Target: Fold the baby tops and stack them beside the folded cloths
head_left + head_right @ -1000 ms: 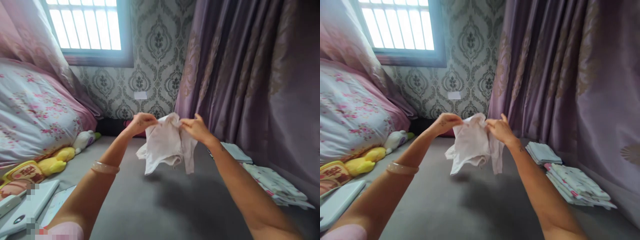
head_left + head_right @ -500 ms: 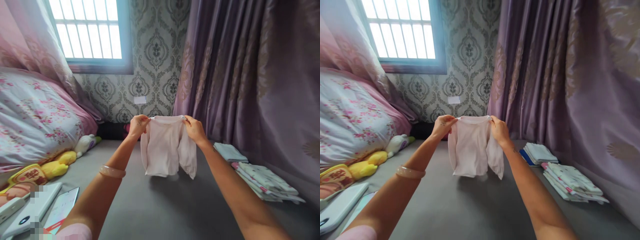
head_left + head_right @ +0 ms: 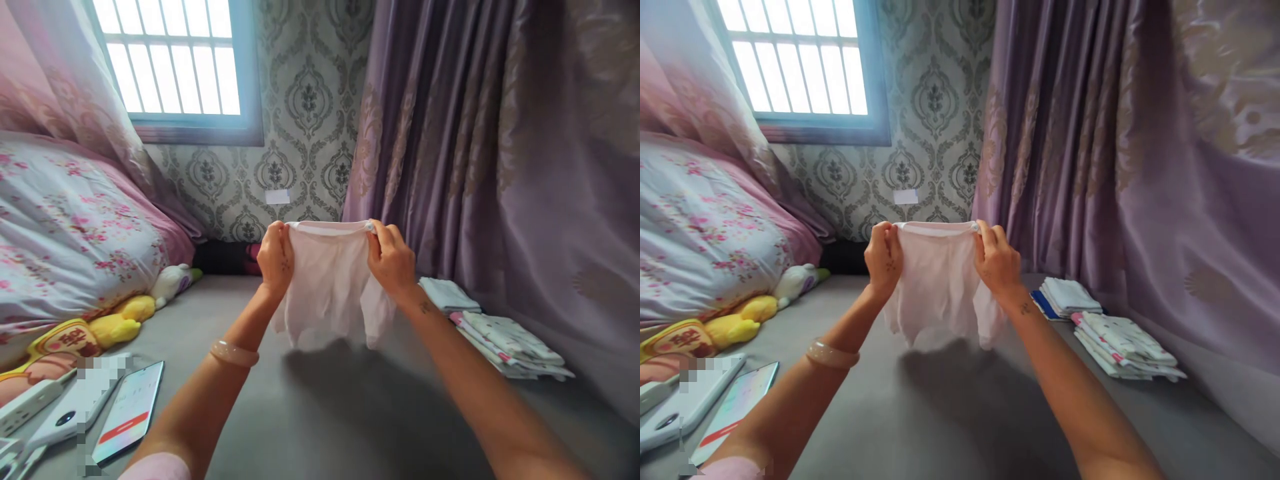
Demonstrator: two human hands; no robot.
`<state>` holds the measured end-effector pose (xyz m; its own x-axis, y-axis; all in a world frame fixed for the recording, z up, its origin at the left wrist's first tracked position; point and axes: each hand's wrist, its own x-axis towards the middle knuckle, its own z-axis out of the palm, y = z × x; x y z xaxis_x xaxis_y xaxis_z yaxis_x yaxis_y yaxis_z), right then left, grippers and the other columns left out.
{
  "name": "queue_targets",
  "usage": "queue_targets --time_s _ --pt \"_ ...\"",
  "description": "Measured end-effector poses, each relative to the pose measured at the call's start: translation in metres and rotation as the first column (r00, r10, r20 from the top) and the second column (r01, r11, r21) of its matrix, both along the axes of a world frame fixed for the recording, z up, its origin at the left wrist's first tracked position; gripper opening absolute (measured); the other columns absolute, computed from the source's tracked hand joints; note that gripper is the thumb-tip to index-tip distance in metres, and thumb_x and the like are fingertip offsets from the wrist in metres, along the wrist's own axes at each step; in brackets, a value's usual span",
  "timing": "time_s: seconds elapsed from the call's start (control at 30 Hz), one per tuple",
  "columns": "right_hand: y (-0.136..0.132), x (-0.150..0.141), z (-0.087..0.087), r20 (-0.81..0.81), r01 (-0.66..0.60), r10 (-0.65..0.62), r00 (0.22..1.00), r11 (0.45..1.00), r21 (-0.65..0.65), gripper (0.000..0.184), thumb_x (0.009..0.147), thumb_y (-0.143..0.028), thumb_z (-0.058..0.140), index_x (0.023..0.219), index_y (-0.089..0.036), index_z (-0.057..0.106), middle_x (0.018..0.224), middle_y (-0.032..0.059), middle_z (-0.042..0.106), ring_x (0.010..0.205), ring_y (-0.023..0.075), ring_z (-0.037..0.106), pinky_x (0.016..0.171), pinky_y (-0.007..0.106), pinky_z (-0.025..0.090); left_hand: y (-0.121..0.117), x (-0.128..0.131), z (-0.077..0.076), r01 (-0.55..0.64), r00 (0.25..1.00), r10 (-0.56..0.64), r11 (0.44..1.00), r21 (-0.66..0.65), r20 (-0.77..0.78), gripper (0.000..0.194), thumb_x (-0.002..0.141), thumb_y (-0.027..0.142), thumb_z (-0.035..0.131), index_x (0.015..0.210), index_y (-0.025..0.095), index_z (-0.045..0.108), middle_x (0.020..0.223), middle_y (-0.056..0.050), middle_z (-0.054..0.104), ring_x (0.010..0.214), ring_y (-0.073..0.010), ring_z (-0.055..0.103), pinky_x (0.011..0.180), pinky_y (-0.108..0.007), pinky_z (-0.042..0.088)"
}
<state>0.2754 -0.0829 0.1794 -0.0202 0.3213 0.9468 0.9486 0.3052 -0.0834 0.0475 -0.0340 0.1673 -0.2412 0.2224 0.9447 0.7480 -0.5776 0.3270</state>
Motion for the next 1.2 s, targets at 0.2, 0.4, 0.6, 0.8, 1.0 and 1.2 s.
queue_targets --time_s 0.2,0.4,0.6,0.8,1.0,1.2 --pt "-0.068 0.036 0.034 0.161 -0.153 0.150 0.975 0.988 0.004 0.034 0.098 -0.039 0.042 0.122 -0.023 0.061 0.093 0.0056 0.067 0.086 0.0195 0.064 0.078 0.031 0.051 -0.056 -0.057 0.038 0.088 0.898 -0.007 0.982 0.164 -0.440 0.021 0.091 0.037 0.055 0.100 0.023 0.068 0.075 0.000 0.064 0.059 -0.0079 0.055 0.055 -0.017 0.040" --pt "-0.075 0.047 0.055 -0.038 -0.331 0.341 0.939 0.870 -0.365 0.034 0.092 -0.045 0.051 0.115 -0.026 0.068 0.103 0.0025 0.073 0.092 0.0216 0.067 0.078 0.031 0.054 -0.061 -0.071 0.069 0.280 0.806 -0.401 0.906 -0.317 -0.436 0.029 0.089 0.044 0.054 0.096 0.021 0.072 0.076 0.000 0.069 0.064 -0.0111 0.059 0.059 -0.020 0.045" --pt "0.006 0.043 -0.032 -0.071 -0.273 0.319 0.945 0.649 -0.710 0.032 0.091 -0.037 0.049 0.102 -0.019 0.073 0.099 0.0044 0.074 0.089 0.0199 0.067 0.079 0.025 0.048 0.018 -0.064 -0.027 0.273 0.682 -0.680 0.578 -0.769 -0.269 0.036 0.085 0.046 0.052 0.088 0.017 0.073 0.075 -0.001 0.069 0.067 -0.0133 0.059 0.059 -0.020 0.045" --pt "0.056 0.026 -0.153 0.127 0.001 0.220 0.967 0.497 -0.868 0.032 0.096 -0.034 0.042 0.114 -0.022 0.065 0.108 0.0082 0.070 0.100 0.0219 0.064 0.082 0.028 0.045 0.063 -0.052 -0.152 0.038 0.780 -0.559 0.491 -0.870 -0.281 0.022 0.083 0.036 0.056 0.082 0.022 0.072 0.073 -0.003 0.070 0.069 -0.0177 0.061 0.062 -0.025 0.045" --pt "0.073 0.023 -0.197 0.196 0.090 0.194 0.961 0.452 -0.888 0.033 0.098 -0.034 0.037 0.119 -0.024 0.060 0.114 0.0075 0.066 0.106 0.0213 0.061 0.085 0.030 0.044 0.079 -0.035 -0.196 -0.169 0.758 -0.538 0.385 -0.907 -0.369 0.022 0.085 0.030 0.051 0.090 0.021 0.071 0.094 -0.008 0.072 0.088 -0.0223 0.064 0.071 -0.028 0.047" --pt "0.083 0.029 -0.214 0.110 0.011 0.232 0.966 0.390 -0.921 0.034 0.096 -0.033 0.041 0.121 -0.020 0.060 0.120 0.0093 0.065 0.109 0.0217 0.059 0.088 0.028 0.042 0.091 -0.033 -0.203 -0.217 0.716 -0.586 0.330 -0.919 -0.379 0.031 0.088 0.042 0.049 0.093 0.019 0.069 0.099 -0.010 0.070 0.091 -0.0217 0.063 0.074 -0.026 0.045"
